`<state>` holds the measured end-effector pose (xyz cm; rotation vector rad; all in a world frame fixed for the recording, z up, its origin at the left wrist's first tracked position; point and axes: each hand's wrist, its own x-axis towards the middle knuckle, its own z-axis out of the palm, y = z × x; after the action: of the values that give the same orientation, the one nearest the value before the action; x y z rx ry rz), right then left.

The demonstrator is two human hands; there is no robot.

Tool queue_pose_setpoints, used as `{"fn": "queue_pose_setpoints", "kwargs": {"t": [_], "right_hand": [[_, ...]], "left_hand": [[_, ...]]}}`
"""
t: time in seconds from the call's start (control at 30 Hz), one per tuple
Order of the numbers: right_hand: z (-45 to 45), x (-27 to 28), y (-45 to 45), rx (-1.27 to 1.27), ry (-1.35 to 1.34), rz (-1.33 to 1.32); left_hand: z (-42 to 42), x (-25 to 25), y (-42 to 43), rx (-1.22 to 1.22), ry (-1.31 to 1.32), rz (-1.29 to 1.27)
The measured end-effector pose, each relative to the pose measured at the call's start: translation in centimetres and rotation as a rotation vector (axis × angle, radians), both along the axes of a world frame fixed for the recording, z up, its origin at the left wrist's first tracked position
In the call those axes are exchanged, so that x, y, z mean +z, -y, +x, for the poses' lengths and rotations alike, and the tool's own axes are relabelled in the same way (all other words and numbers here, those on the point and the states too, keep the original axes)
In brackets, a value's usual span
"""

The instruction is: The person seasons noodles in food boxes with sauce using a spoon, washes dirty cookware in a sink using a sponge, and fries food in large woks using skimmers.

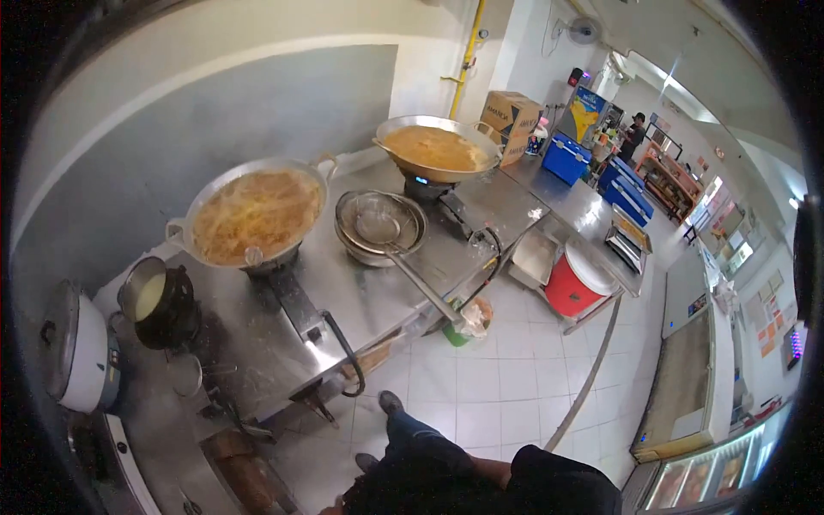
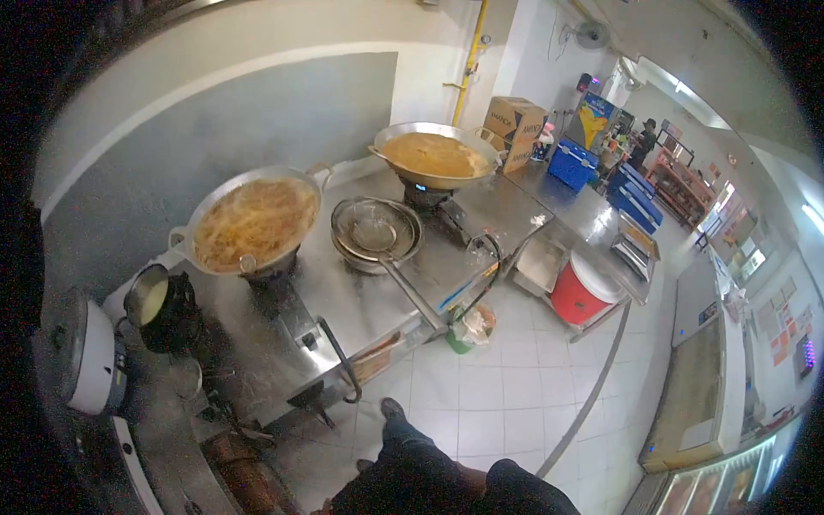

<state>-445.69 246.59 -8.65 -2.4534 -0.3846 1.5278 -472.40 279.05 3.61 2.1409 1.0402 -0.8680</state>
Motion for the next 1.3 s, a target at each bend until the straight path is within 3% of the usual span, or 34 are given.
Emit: {"fn": "queue_pose_setpoints", "kwargs": {"t": [0.13,0.2,0.23,0.3,0.43,0.47,0.5,0.57,0.6,0.63,0.67,0.7,0.77,0.83,0.93,1.1,1.2,1.3], "right_hand": [[-1.0,0.4,1.2,0.113,0.014,-0.045],[-0.2,0.2,0.4,0.217,0.044,-0.036],[0.2,-0.1,-0.2,0.266,0.064,-0.026],[1.3,0.2,-2.0,0.381,0.097,0.013],[5.0,3.6,-10.2,0.716,0.263,0.275],[5.3,4.8,-13.6,0.788,0.307,0.257],[7.3,2.0,-17.5,0.858,0.245,-0.044],[9.1,3.6,-24.8,1.198,0.222,0.204],[8.5,6.7,-29.5,1.211,0.293,0.469],[7.3,9.8,-34.6,1.077,0.323,0.737],[4.9,15.4,-40.1,0.710,0.160,0.839],[3.0,18.9,-44.7,0.405,0.040,0.869],[1.0,22.0,-53.4,0.036,-0.309,0.981],[-0.2,25.7,-61.0,-0.211,-0.442,0.977],[-1.5,26.4,-70.3,-0.680,-0.591,1.052],[-2.1,25.7,-79.4,-0.985,-0.421,1.013],[-2.2,26.0,-80.4,-1.082,-0.384,1.007],[-1.5,24.8,-80.5,-1.057,-0.341,1.016]], "left_hand": [[-11.9,-7.6,-0.5,0.288,-0.287,-0.024],[-14.8,-7.8,0.4,0.414,-0.205,0.037],[-13.8,-5.7,0.7,0.484,-0.085,0.099],[-7.6,4.8,-2.9,0.623,0.309,0.224],[-2.2,12.3,-9.0,0.517,0.771,0.556],[-1.6,13.5,-10.5,0.586,0.847,0.494],[-1.0,14.9,-12.0,0.648,0.928,0.432],[-0.3,17.2,-15.7,0.778,1.062,0.361],[-0.1,18.1,-17.8,0.845,1.115,0.351],[0.0,18.5,-20.3,0.908,1.170,0.343],[0.3,19.3,-23.3,0.886,1.183,0.433],[0.5,20.0,-26.4,0.862,1.195,0.521],[1.0,19.5,-34.0,0.851,1.217,0.650],[2.2,20.5,-41.7,0.815,1.234,0.672],[4.8,20.2,-53.7,0.755,1.157,0.784],[9.6,15.6,-70.4,0.764,0.968,1.005],[10.0,15.0,-74.8,1.127,0.787,0.253],[8.9,15.3,-75.4,1.121,0.859,0.008]]}}
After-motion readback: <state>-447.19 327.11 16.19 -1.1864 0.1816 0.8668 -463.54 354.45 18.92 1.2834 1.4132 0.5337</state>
